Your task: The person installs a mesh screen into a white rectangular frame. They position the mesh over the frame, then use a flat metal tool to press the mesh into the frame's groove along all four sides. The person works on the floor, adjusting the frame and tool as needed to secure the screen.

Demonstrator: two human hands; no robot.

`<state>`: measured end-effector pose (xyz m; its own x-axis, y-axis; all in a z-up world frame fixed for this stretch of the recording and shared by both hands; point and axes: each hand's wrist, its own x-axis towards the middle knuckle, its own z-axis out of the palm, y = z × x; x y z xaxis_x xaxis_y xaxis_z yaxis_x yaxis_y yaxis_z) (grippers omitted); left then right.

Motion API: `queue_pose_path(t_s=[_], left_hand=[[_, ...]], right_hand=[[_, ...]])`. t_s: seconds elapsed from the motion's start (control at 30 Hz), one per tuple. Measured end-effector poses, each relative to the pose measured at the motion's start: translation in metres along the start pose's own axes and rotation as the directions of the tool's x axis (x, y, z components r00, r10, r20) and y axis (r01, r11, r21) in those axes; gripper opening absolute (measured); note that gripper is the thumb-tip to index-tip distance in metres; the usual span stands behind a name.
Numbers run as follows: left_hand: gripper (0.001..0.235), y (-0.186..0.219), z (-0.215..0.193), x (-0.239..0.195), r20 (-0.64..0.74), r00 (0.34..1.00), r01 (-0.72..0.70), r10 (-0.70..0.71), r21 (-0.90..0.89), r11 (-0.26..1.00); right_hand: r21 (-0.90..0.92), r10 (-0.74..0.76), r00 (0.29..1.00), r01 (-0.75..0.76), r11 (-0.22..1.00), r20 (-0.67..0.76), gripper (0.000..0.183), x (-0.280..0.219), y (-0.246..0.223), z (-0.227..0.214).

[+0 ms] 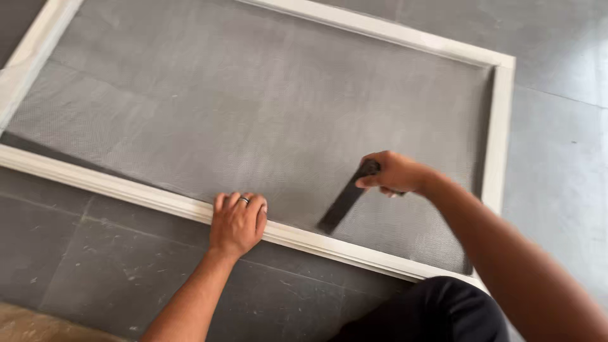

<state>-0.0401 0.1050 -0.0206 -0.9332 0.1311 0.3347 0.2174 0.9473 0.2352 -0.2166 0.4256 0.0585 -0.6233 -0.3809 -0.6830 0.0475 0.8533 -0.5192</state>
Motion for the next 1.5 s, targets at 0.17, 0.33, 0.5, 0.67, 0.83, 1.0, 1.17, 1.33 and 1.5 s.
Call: queue_pose_path(t_s=[0.17, 0.33, 0.5, 0.67, 0.83, 1.0, 1.17, 1.33, 1.5], left_hand=[[0.012, -0.037, -0.015, 0.001, -0.014, 0.995, 0.102, -0.101, 0.061, 0.993], [0.021, -0.049, -0.01, -0.004, -0.004, 0.993, 0.114, -0.114, 0.048, 0.992], [0.024, -0.048, -0.006, -0.006, -0.038, 0.995, 0.093, -0.093, -0.015, 0.996], [0.024, -0.052, -0.008, -0.006, -0.132, 0.99, 0.049, -0.048, 0.006, 0.999], [0.025, -0.05, -0.007, -0.007, -0.057, 0.994, 0.098, -0.096, 0.026, 0.995], [0.028, -0.051, -0.011, -0.006, -0.072, 0.991, 0.114, -0.117, -0.043, 0.993], [0.041, -0.084, -0.029, -0.008, -0.197, 0.947, 0.278, -0.253, 0.109, 0.954], [0.047, -0.103, -0.023, -0.015, -0.164, 0.931, 0.352, -0.327, 0.154, 0.923], [0.046, -0.109, -0.014, -0.01, -0.155, 0.926, 0.365, -0.344, 0.14, 0.92]], right_hand=[[0.169, -0.116, 0.993, 0.111, 0.979, 0.025, 0.033, 0.071, -0.033, 0.035], [-0.276, -0.477, 0.879, 0.455, 0.846, -0.011, 0.034, 0.063, -0.107, 0.06], [-0.364, -0.399, 0.916, 0.387, 0.847, 0.045, 0.035, 0.024, -0.118, 0.048], [-0.204, -0.17, 0.982, 0.184, 0.962, 0.083, 0.032, 0.003, -0.12, 0.038], [-0.483, -0.445, 0.894, 0.414, 0.771, 0.056, 0.033, -0.016, -0.122, 0.057], [-0.017, -0.111, 0.994, 0.111, 0.994, 0.022, 0.026, 0.036, -0.097, 0.037], [0.136, -0.188, 0.98, 0.178, 0.975, 0.06, 0.025, 0.098, -0.117, 0.05], [0.051, -0.242, 0.968, 0.239, 0.97, 0.064, 0.026, 0.081, -0.191, 0.073], [-0.572, -0.639, 0.768, 0.538, 0.619, 0.031, 0.037, 0.055, -0.225, 0.087]])
